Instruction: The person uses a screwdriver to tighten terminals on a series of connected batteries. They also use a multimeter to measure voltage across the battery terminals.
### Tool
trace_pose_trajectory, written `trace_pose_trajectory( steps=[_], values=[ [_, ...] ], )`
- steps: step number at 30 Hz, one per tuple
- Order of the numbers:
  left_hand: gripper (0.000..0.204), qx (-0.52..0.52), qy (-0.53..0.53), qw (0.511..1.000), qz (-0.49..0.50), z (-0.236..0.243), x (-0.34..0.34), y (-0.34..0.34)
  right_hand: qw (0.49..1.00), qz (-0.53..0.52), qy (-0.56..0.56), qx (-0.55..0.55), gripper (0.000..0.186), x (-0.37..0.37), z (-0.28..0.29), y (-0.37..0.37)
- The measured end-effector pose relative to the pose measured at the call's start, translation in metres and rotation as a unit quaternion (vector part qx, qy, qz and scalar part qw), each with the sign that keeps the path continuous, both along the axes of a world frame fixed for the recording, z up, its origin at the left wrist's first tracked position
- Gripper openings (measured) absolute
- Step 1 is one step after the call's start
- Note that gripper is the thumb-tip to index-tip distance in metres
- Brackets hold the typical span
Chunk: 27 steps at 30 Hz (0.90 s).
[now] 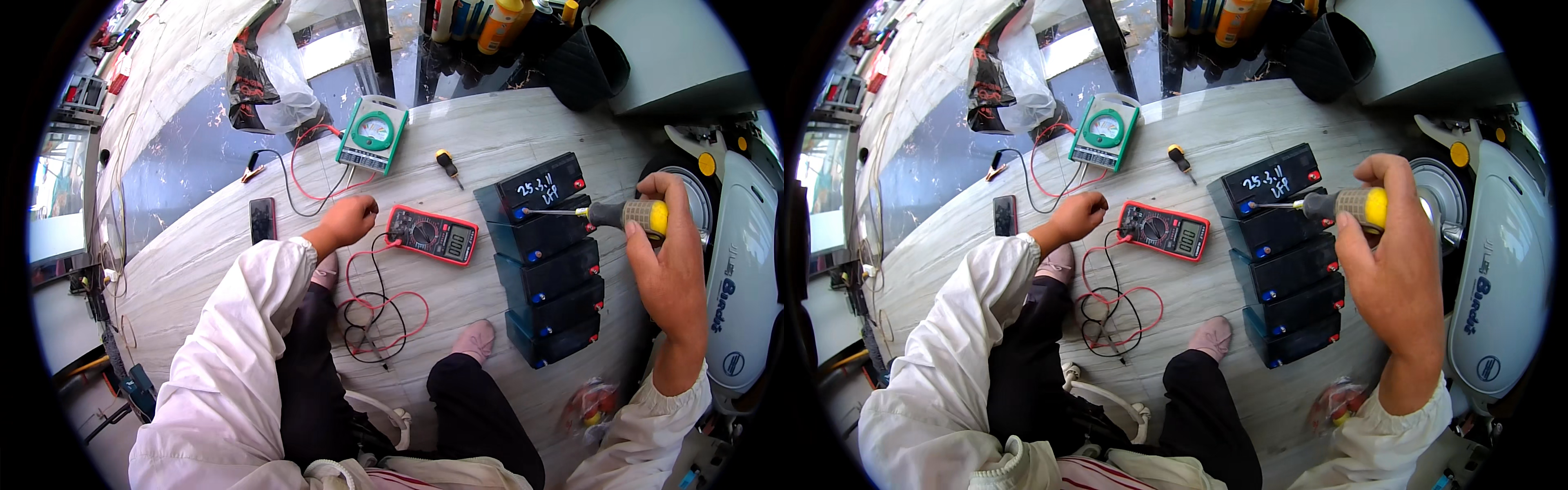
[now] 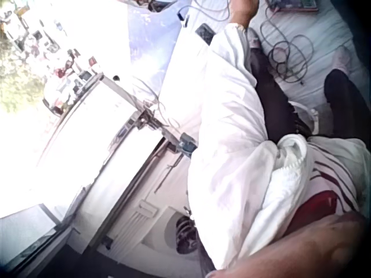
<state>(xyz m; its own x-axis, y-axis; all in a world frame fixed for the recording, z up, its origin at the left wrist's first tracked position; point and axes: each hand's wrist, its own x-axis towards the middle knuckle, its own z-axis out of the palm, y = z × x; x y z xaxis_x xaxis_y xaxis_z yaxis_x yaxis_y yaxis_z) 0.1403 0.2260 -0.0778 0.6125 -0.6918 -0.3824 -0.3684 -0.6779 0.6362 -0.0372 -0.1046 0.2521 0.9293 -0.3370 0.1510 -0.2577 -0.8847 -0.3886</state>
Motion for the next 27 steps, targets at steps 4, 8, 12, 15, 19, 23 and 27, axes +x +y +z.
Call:
trace_pose_trajectory(
  steps=[4, 8, 12, 15, 19, 23, 27],
  values=[
    [0.022, -0.013, -0.064, 0.997, 0.049, -0.012, -0.016, 0.019, 0.996, -0.037, 0.081, -0.031, 0.025, -0.004, 0.006, -0.002],
    [0.027, 0.146, -0.062, 0.979, 0.125, -0.015, 0.026, 0.038, 0.998, -0.037, 0.033, -0.025, 0.022, -0.004, 0.000, 0.000],
    [0.026, 0.258, -0.038, 0.961, 0.090, -0.026, 0.017, 0.098, 0.999, -0.019, 0.045, 0.018, 0.015, -0.004, 0.003, 0.009],
    [0.032, 0.186, -0.049, 0.977, 0.096, -0.030, 0.001, 0.100, 0.997, -0.038, 0.074, 0.006, 0.018, -0.006, -0.001, 0.003],
    [0.035, 0.128, -0.044, 0.988, 0.080, -0.018, 0.000, 0.067, 0.998, -0.042, 0.035, 0.014, 0.017, -0.008, -0.007, 0.006],
    [0.026, 0.248, -0.106, 0.963, -0.025, -0.022, 0.013, 0.044, 0.998, -0.015, 0.020, 0.055, 0.019, -0.013, 0.000, 0.010],
    [0.018, 0.261, -0.094, 0.958, -0.072, -0.029, 0.012, 0.029, 0.997, -0.029, 0.067, -0.016, 0.014, -0.015, 0.005, 0.001]
  ],
)
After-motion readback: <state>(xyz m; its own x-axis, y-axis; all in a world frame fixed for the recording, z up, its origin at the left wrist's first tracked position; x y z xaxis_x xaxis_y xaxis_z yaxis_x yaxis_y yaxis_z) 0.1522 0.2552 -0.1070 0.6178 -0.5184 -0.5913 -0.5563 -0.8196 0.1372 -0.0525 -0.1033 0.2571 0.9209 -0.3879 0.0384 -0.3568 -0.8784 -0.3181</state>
